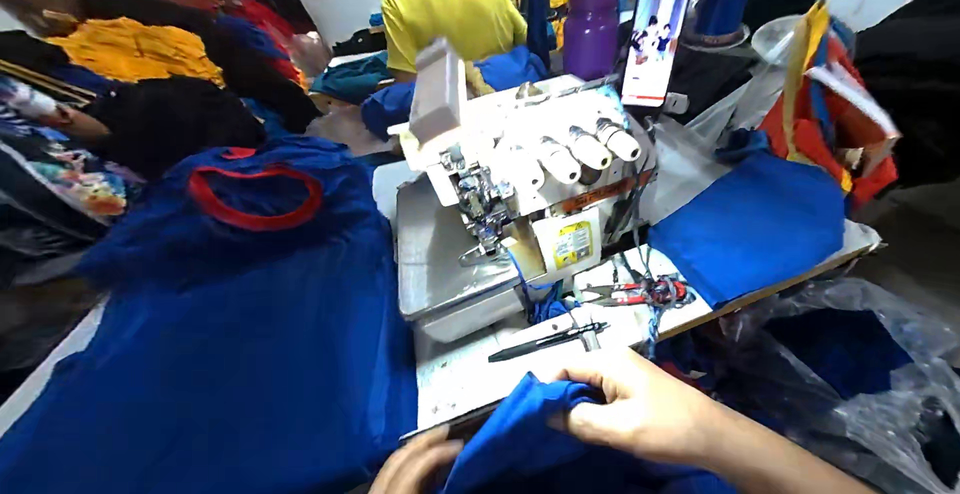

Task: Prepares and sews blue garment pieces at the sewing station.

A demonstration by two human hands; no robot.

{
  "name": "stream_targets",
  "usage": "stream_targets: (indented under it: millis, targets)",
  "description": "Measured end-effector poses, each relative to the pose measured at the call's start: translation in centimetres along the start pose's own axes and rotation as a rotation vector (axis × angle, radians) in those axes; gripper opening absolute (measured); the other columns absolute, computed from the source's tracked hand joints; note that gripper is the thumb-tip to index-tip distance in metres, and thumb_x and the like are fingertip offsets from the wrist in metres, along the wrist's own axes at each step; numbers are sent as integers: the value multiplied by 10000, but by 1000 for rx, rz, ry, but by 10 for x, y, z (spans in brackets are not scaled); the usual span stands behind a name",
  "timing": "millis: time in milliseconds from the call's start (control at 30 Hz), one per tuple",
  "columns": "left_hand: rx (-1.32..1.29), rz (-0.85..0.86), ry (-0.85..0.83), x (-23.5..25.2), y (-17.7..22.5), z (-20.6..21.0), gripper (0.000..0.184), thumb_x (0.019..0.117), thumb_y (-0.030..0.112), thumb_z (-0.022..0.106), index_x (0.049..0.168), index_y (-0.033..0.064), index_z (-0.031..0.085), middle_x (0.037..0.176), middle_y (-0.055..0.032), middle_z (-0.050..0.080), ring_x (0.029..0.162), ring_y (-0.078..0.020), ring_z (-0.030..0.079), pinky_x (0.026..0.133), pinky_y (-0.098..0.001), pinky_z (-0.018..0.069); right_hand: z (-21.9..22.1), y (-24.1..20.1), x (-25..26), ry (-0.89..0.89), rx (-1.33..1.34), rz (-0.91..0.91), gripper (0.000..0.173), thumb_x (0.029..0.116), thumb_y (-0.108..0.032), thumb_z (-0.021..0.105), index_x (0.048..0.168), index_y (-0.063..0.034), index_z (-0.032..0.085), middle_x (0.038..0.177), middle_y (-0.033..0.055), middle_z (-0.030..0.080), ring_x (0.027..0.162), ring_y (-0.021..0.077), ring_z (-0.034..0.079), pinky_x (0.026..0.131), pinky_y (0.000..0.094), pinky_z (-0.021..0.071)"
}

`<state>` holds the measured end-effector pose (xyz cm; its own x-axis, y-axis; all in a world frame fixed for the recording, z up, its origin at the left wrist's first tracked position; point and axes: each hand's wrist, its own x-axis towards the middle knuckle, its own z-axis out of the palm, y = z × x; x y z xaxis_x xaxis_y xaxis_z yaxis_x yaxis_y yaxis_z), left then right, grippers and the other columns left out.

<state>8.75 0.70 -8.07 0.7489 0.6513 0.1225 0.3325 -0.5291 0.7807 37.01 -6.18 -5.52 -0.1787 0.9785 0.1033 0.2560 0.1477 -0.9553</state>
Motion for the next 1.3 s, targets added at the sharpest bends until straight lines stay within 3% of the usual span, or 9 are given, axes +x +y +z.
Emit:
stream_targets:
  millis: [133,200,300,433,600,700,833,1100,1300]
  targets:
    - [3,80,37,18,32,11,767,977,389,651,1410,-203,426,1331,-325,586,1264,-203,588,1093,-315,447,43,3,24,-41,-86,-204,182,970,-47,582,995,73,717,908,171,706,870,188,673,796,315,526]
    - [75,105,155,28,32,18,621,956,309,677,1346,-159,554,1171,-256,688,1072,-193,677,962,-320,529,52,4,32,4,-73,-193,167,959,-70,598,968,46,718,899,145,691,880,171,661,798,310,518]
    - [-60,50,258,35,20,18,375,976,205,647,1217,-79,688,1137,-88,751,1071,-16,683,977,-189,528,46,9,35,86,155,2,143,957,-140,633,1002,-44,729,885,-37,691,836,-51,618,765,146,500]
    - [-292,-52,277,32,10,21,123,950,80,621,1035,40,701,965,90,723,922,82,648,847,-135,543,44,26,26,96,414,117,85,921,-84,663,992,-85,711,904,-117,690,864,-83,631,796,131,531]
    - [-308,-107,172,31,1,27,296,952,210,657,1146,-13,646,1056,12,715,1003,44,654,905,-174,545,51,33,21,149,447,144,64,955,-113,645,963,-88,703,897,-88,697,871,-43,649,802,151,538]
    - [-236,-19,203,35,4,25,326,949,318,686,1105,32,678,985,38,729,923,71,657,834,-135,551,58,30,21,180,334,41,98,951,-121,648,947,-61,725,901,-66,698,867,-60,643,792,127,533]
    - [-235,39,312,41,4,22,138,956,279,680,968,151,728,894,114,722,849,71,663,764,-109,554,58,28,16,202,237,-40,132,972,-149,643,967,-57,738,903,-65,716,854,-79,642,780,108,530]
    - [-302,335,236,37,-12,19,111,1015,171,597,998,174,706,1006,68,692,1003,2,655,897,-146,534,46,40,0,40,446,-65,308,995,-13,449,1146,-14,717,1084,-63,724,1020,-65,626,923,147,508]
    - [-393,261,239,35,-12,21,112,1023,168,588,1076,188,684,993,88,709,936,34,666,837,-124,543,51,40,4,27,383,-112,229,996,-62,591,1172,16,714,1100,-11,739,1024,-47,655,918,142,535]
